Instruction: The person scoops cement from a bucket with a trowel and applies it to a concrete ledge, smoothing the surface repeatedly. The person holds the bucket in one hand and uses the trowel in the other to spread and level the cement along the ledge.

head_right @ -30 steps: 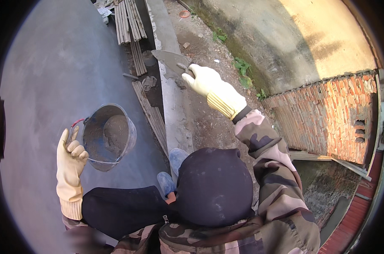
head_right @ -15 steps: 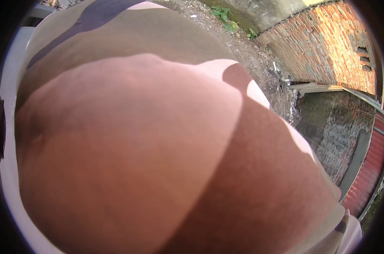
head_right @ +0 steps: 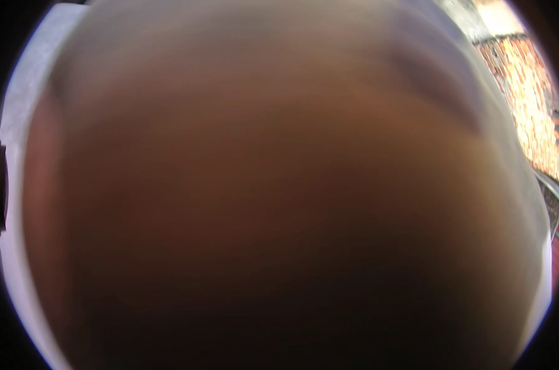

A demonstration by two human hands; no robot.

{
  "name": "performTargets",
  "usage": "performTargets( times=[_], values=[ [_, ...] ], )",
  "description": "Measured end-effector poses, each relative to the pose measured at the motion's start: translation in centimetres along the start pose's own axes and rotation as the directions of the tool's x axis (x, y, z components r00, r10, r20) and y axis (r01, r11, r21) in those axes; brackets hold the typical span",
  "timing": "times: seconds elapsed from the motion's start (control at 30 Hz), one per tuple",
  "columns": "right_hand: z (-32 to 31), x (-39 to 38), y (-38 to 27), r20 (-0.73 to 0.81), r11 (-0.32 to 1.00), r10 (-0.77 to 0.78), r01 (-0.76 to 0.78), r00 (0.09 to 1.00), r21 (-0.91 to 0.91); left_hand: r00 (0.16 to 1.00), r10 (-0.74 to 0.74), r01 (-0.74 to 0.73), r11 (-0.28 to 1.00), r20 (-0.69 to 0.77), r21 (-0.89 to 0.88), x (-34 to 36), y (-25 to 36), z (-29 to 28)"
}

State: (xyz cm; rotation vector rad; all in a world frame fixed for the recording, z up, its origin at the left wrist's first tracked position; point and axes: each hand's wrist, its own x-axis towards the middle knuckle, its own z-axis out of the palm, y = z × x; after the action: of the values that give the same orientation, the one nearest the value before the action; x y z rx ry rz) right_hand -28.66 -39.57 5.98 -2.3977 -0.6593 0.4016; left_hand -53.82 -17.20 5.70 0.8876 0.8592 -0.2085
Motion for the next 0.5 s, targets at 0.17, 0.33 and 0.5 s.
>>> performTargets(
  times=[0.17, 0.33, 0.5],
  values=[
    [-2.7, -5.4, 1.7, 0.225, 0.998, 0.055, -0.058, 0.973, 0.009, 0.998, -0.018, 0.018, 1.000, -0.055, 0.001, -0.9, -0.4, 0.2],
    [-3.4, -11.4, 1.5, 0.547, 0.961, -0.083, 0.211, 0.833, -0.176, 0.995, -0.007, 0.016, 0.997, -0.101, 0.082, -0.8, -1.3, 0.7],
    [8.5, -14.8, -0.3, 0.437, 0.791, -0.250, 0.443, 0.864, -0.423, 0.999, 0.009, 0.004, 0.953, -0.040, 0.302, -1.3, -1.9, 2.5]
  ],
)
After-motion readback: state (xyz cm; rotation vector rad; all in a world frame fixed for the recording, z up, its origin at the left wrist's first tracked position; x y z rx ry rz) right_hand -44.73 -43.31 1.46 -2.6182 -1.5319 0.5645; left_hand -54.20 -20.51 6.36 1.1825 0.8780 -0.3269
